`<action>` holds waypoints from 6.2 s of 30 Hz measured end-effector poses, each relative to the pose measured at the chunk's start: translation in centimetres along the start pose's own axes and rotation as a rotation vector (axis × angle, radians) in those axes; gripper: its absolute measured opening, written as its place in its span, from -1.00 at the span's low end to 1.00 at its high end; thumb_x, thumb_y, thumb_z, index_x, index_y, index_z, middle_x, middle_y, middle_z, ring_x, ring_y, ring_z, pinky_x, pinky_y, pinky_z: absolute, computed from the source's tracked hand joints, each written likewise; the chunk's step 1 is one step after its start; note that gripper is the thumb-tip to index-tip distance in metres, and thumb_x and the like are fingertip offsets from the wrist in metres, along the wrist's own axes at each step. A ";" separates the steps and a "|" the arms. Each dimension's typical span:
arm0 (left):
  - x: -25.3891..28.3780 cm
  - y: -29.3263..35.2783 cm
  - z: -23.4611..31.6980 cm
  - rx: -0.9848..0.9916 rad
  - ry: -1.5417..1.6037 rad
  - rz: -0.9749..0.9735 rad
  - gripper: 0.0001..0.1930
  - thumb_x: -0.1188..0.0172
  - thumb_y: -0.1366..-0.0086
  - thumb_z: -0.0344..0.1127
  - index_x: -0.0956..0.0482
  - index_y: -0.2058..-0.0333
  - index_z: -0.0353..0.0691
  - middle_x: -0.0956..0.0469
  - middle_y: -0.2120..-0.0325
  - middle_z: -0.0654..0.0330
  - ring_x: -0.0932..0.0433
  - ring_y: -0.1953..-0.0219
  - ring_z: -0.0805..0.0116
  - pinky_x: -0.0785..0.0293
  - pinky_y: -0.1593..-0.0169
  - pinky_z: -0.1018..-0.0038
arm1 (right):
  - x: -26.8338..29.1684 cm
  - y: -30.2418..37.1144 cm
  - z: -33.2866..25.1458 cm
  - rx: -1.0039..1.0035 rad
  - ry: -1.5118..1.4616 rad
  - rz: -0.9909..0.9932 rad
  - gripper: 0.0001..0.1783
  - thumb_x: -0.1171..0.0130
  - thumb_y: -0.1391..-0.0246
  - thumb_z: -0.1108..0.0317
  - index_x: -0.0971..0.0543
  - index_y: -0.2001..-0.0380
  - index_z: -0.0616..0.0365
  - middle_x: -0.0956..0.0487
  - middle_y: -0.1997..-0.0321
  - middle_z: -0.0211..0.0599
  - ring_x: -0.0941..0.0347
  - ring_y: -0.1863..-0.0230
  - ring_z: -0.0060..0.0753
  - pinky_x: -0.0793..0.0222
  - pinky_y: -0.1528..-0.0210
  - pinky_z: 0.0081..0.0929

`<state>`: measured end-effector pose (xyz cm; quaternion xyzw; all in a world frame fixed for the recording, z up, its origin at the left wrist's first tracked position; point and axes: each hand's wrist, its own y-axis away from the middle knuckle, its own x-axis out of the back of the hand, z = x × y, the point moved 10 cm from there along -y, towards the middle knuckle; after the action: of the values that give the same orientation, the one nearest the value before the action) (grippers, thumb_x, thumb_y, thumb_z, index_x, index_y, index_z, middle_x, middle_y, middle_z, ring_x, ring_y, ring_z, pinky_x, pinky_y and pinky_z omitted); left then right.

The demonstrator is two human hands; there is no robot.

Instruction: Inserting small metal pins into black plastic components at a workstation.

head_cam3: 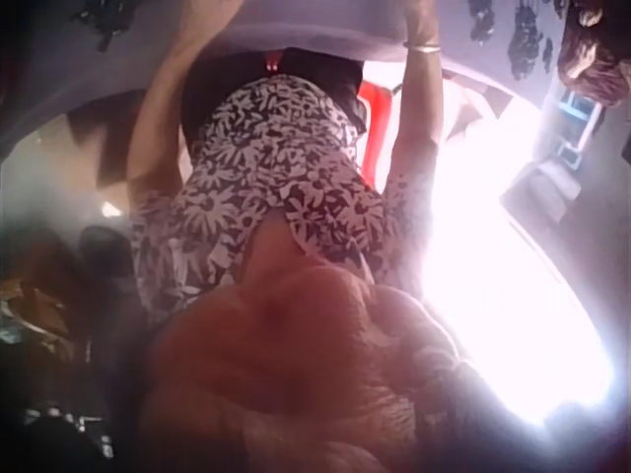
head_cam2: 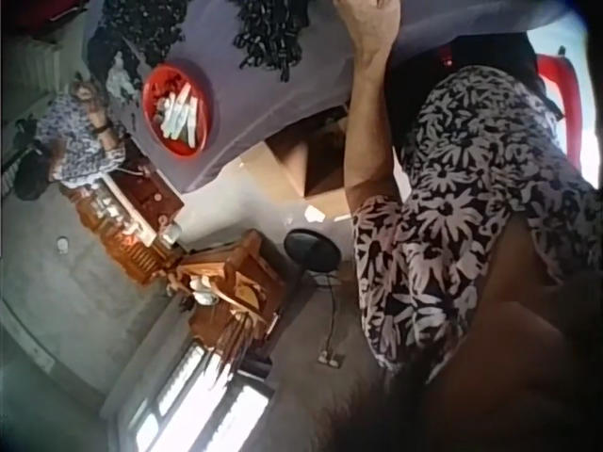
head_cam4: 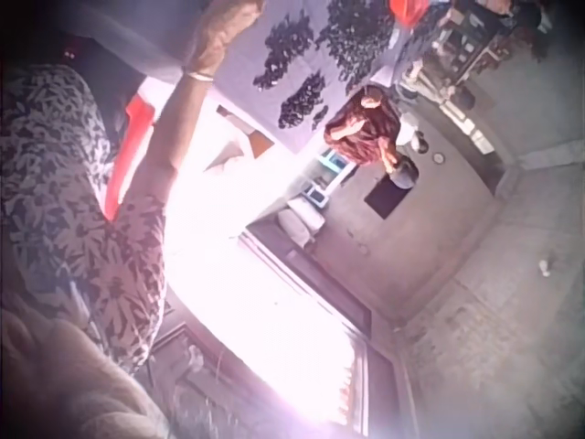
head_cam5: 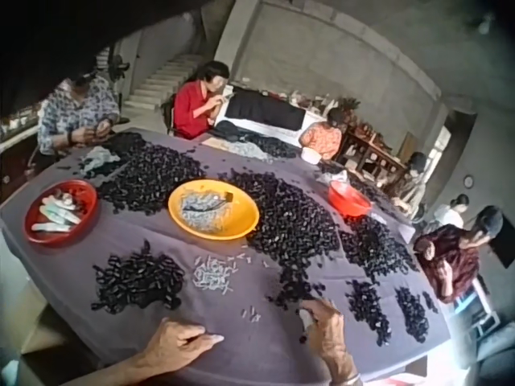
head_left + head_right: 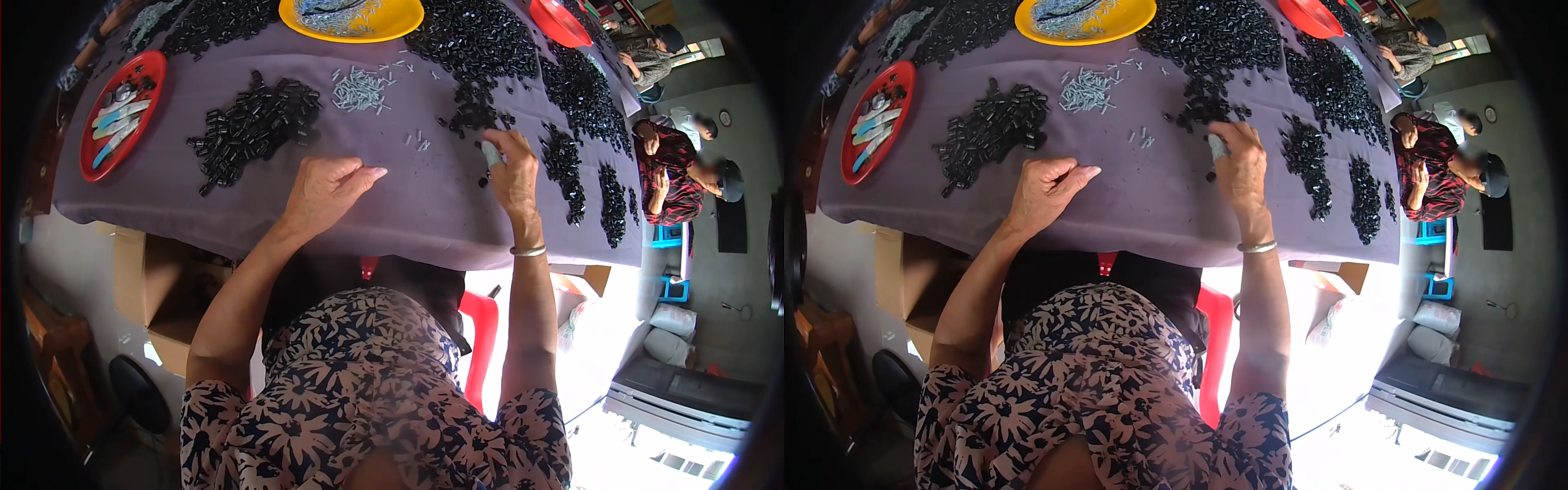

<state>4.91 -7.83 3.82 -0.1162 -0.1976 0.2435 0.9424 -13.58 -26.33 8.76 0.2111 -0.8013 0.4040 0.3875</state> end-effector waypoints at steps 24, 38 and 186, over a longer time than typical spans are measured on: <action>0.3 0.0 1.2 -0.123 0.122 0.031 -0.80 -0.39 -0.14 -0.45 -0.62 0.24 -0.30 -0.54 0.53 0.34 -0.32 0.57 0.68 -0.29 0.49 0.67 | -5.3 2.5 -7.7 -0.283 -0.686 -0.161 -0.86 -0.32 0.02 0.58 -0.63 0.34 0.18 -0.59 0.42 -0.56 -0.46 0.37 -0.76 -0.40 0.32 -0.69; -2.2 0.5 -0.2 0.168 0.274 -0.310 -0.81 -0.33 -0.12 -0.50 -0.63 0.26 -0.35 -0.66 0.42 0.23 -0.56 0.36 0.60 -0.51 0.24 0.57 | -5.5 4.1 -12.0 -0.095 -0.662 -0.217 -0.84 -0.23 -0.08 0.62 -0.61 0.25 0.19 -0.60 0.30 -0.40 -0.50 0.31 -0.59 -0.42 0.21 -0.64; -2.3 0.6 1.8 -0.304 -0.314 -0.017 -0.90 -0.34 -0.04 -0.38 -0.63 0.43 -0.14 -0.51 0.45 0.34 -0.48 0.29 0.32 -0.28 0.15 0.36 | 0.5 4.1 0.6 -0.088 -0.063 -0.155 -0.85 -0.34 0.04 0.51 -0.62 0.33 0.19 -0.54 0.45 -0.34 -0.44 0.49 -0.51 -0.37 0.40 -0.54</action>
<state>2.03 -8.28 4.48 -0.2158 -0.3774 0.2183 0.8737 -16.85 -24.45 6.89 0.2681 -0.8113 0.3302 0.4010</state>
